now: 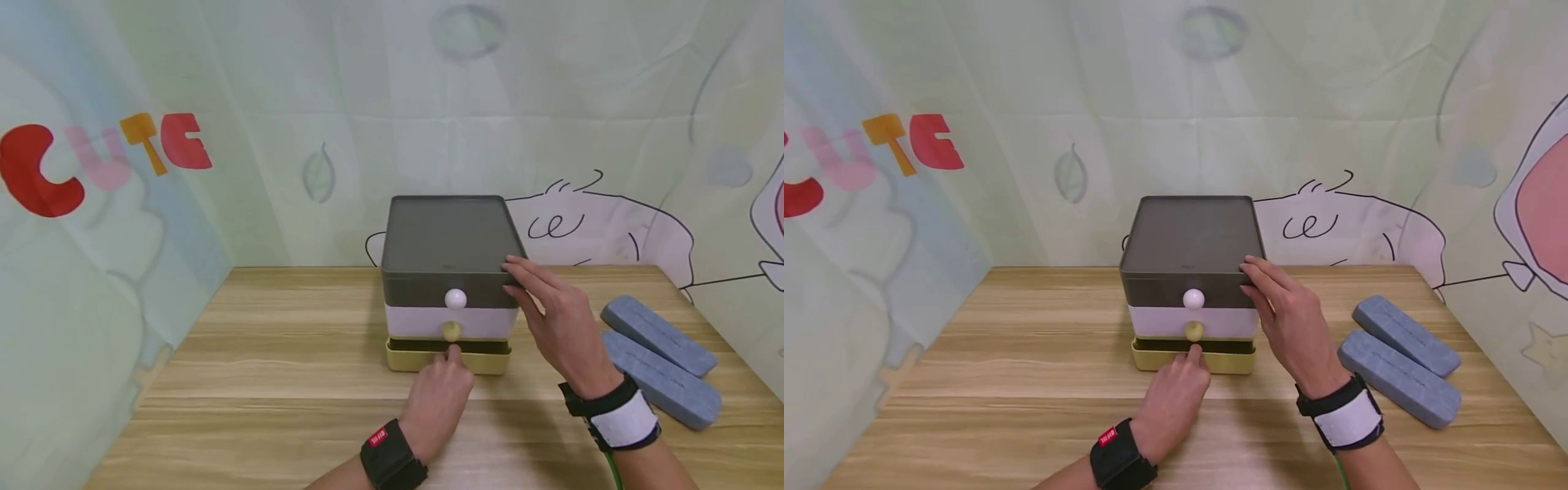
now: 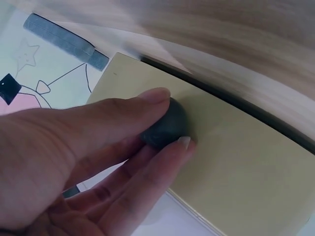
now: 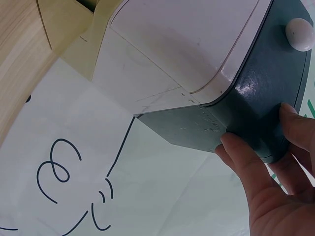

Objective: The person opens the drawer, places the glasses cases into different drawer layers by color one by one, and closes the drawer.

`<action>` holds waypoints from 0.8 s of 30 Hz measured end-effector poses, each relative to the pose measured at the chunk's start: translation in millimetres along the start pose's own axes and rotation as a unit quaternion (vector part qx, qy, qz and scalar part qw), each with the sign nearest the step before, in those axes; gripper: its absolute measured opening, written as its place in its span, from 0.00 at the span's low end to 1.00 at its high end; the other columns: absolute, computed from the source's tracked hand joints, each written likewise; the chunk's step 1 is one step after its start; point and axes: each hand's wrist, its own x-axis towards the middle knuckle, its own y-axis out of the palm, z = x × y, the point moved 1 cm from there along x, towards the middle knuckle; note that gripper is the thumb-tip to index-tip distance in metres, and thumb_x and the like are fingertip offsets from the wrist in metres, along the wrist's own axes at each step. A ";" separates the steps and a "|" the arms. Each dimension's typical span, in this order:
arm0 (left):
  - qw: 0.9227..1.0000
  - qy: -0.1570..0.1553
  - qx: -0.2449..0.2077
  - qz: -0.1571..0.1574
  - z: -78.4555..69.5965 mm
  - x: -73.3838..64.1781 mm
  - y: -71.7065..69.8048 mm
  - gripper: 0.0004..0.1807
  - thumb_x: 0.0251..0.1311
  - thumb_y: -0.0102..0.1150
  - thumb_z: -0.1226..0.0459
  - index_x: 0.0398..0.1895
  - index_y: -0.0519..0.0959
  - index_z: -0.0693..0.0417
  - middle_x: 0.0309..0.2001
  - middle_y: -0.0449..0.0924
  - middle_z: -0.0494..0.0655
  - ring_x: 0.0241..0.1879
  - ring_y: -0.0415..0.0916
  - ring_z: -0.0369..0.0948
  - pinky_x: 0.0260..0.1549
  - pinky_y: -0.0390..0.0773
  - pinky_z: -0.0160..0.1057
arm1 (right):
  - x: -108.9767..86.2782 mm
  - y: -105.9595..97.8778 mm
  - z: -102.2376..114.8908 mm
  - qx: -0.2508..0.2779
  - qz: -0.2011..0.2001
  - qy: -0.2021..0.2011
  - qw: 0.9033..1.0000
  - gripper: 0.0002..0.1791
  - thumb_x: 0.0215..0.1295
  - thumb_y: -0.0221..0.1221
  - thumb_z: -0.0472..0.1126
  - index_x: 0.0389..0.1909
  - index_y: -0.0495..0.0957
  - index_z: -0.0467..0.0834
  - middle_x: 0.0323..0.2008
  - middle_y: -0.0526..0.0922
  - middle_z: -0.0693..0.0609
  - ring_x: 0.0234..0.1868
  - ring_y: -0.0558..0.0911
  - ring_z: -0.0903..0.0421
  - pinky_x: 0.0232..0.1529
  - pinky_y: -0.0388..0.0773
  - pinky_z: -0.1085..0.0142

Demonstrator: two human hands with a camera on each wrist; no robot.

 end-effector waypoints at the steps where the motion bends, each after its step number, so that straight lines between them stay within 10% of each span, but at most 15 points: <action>1: 1.000 0.001 0.000 0.001 -0.1 0.0 -0.6 0.03 0.57 0.68 0.68 0.29 0.88 0.53 0.30 0.75 0.43 0.25 0.77 0.34 0.18 0.76 0.29 | 0.1 -0.1 0.0 0.000 0.000 0.000 1.000 0.21 0.62 0.66 0.29 0.57 0.82 0.38 0.58 0.85 0.41 0.54 0.87 0.41 0.41 0.85 0.53; 24: 1.000 0.008 0.008 0.001 -5.9 -6.4 -6.9 0.03 0.50 0.72 0.67 0.25 0.88 0.49 0.28 0.74 0.42 0.24 0.77 0.34 0.16 0.75 0.30 | 0.4 -0.4 0.7 -0.001 0.001 0.004 1.000 0.21 0.61 0.67 0.30 0.57 0.82 0.38 0.58 0.85 0.41 0.54 0.87 0.41 0.43 0.85 0.52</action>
